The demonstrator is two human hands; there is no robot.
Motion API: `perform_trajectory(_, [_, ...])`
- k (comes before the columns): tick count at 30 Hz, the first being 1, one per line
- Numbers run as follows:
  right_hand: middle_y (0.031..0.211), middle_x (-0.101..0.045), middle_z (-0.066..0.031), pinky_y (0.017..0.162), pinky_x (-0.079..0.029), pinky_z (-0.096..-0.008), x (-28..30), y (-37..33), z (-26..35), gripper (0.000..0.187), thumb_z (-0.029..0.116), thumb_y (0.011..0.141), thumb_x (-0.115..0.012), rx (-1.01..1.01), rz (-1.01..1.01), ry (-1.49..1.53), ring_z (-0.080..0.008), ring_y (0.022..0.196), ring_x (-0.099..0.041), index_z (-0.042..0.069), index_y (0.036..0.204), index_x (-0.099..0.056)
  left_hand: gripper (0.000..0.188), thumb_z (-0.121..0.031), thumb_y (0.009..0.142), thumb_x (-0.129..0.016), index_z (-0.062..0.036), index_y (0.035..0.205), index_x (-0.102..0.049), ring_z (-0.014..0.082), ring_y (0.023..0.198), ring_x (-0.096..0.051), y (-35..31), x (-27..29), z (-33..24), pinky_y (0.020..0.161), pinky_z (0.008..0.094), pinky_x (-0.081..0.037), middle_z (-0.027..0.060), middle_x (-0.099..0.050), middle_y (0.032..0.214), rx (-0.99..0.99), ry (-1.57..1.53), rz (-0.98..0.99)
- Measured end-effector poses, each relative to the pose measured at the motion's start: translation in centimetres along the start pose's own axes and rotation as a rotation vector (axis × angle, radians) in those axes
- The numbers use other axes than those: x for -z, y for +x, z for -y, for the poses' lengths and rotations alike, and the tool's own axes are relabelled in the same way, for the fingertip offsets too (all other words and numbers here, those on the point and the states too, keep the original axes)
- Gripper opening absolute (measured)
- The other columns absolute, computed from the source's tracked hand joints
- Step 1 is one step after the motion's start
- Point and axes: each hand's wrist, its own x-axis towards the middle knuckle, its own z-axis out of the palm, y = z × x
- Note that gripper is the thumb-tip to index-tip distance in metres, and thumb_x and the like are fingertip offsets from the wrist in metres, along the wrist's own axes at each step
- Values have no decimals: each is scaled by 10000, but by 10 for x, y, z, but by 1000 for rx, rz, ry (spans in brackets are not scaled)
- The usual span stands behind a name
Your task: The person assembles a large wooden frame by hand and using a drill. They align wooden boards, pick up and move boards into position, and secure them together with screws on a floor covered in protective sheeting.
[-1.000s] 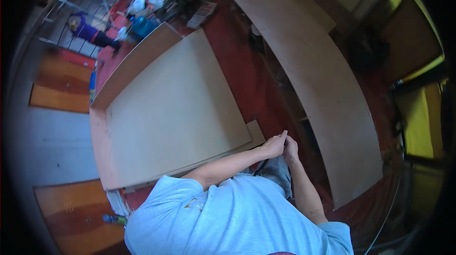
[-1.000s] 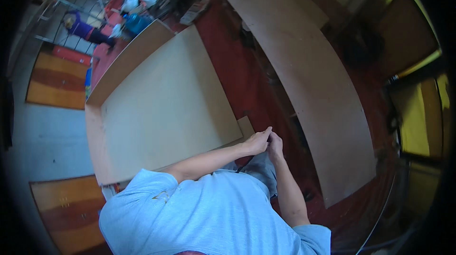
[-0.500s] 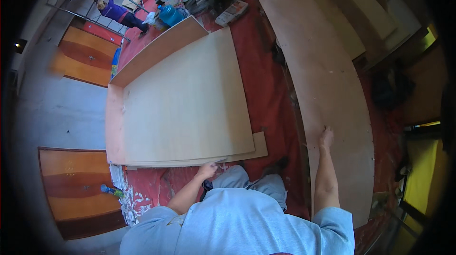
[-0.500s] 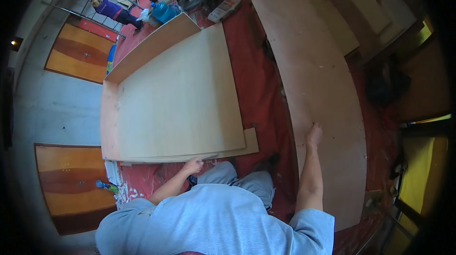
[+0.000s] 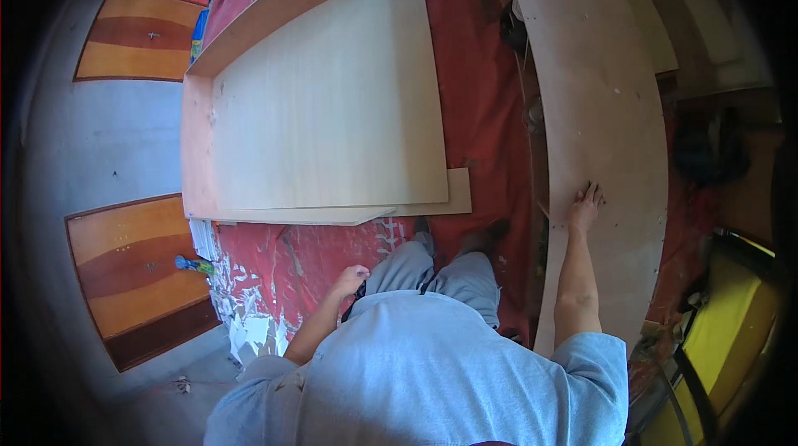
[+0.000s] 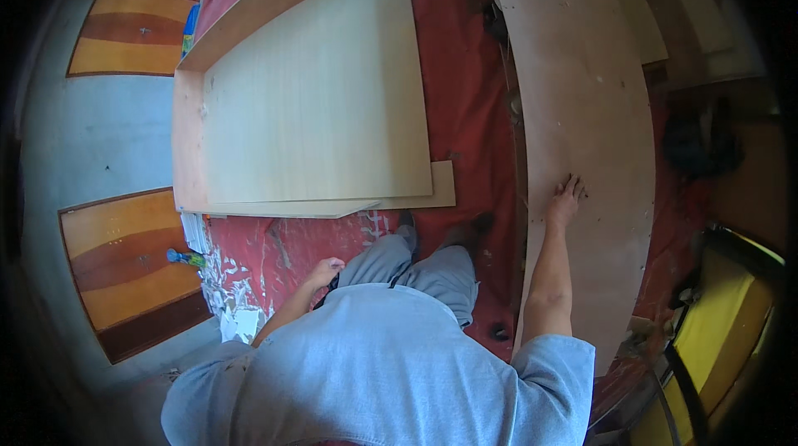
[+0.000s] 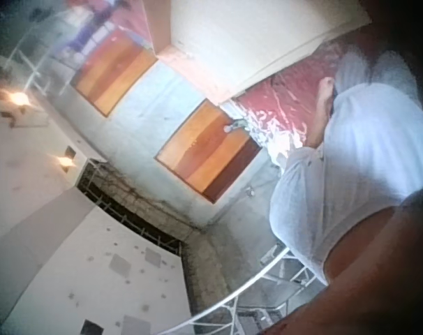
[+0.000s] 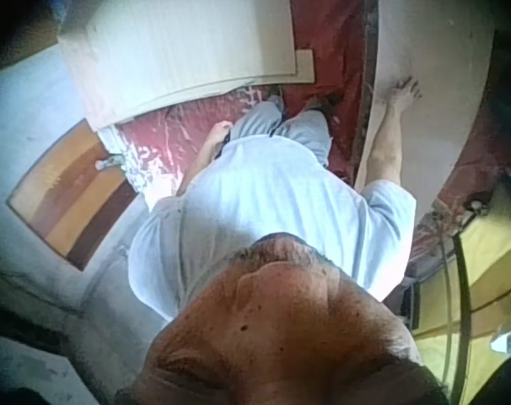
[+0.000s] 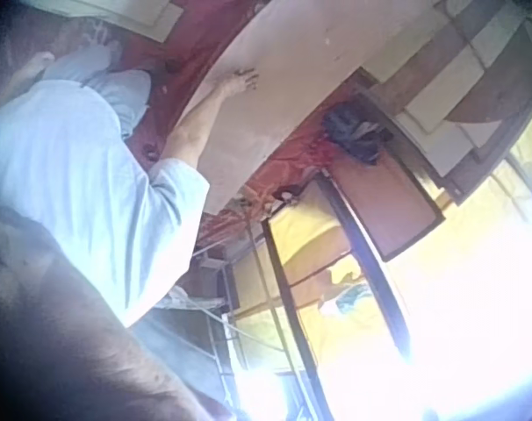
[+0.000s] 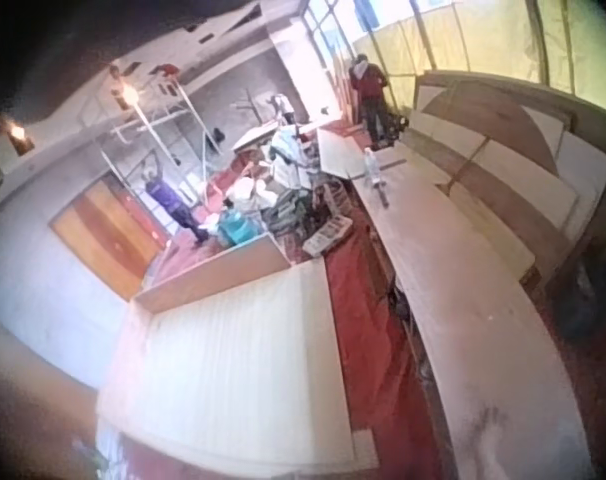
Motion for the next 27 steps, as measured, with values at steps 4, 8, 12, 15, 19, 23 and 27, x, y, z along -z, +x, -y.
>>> perform_trajectory(4, [1587, -372, -172, 1201, -325, -447, 17, 10, 6, 530, 244, 1029, -508, -9, 80, -177, -392, 1459, -342, 59, 1516, -413, 249, -232, 1004, -607, -34, 1133, -684, 183, 897, -700, 23, 13, -24, 764, 339, -571, 111, -728, 991, 23, -165, 43])
perform_trajectory(8, [1560, -415, -171, 1180, -361, -444, 37, 15, 18, 517, 243, 1012, -530, -3, 203, -102, -394, 1444, -369, 89, 1500, -454, 266, -219, 1038, -556, -39, 1226, -612, 214, 875, -697, 15, 37, -50, 728, 367, -593, 117, -703, 1017, 199, -454, 72])
perform_trajectory(12, [1541, -430, -195, 1142, -401, -447, 42, 3, -4, 500, 205, 966, -559, 53, 166, -54, -378, 1399, -430, 64, 1444, -512, 263, -204, 1041, -548, -29, 1229, -605, 215, 848, -696, 23, 46, -27, 719, 373, -595, 125, -704, 1022, 158, -472, 72])
perform_trajectory(15, [1530, -439, -208, 1133, -406, -449, 50, -27, 8, 484, 168, 956, -572, -3, 101, -9, -380, 1384, -447, 64, 1427, -527, 253, -204, 1029, -567, -26, 1194, -636, 217, 866, -701, 23, 41, 17, 730, 360, -592, 131, -714, 1006, 107, -433, 73])
perform_trajectory(19, [1506, -453, -205, 1052, -467, -469, 47, -90, 28, 536, 107, 925, -636, 9, -56, 4, -396, 1336, -495, 87, 1445, -507, 245, -238, 991, -620, -37, 1111, -693, 217, 877, -709, 46, 37, 82, 754, 334, -589, 122, -723, 956, -5, -177, 104])
perform_trajectory(23, [1465, -491, -226, 1081, -438, -458, 18, -190, 45, 452, 118, 940, -623, 79, -128, -73, -425, 1310, -504, -1, 1371, -557, 245, -260, 969, -633, -57, 1066, -729, 198, 833, -709, 73, 34, 95, 719, 405, -583, 105, -741, 936, 152, -421, 154])
perform_trajectory(27, [1273, -630, -273, 1012, -481, -480, -16, -316, 97, 492, 230, 928, -597, 110, 93, 246, -442, 1171, -605, -71, 1316, -561, 250, -268, 972, -629, -67, 1099, -707, 155, 674, -667, 116, 44, 141, 503, 340, -490, 80, -739, 912, 29, -458, 132])
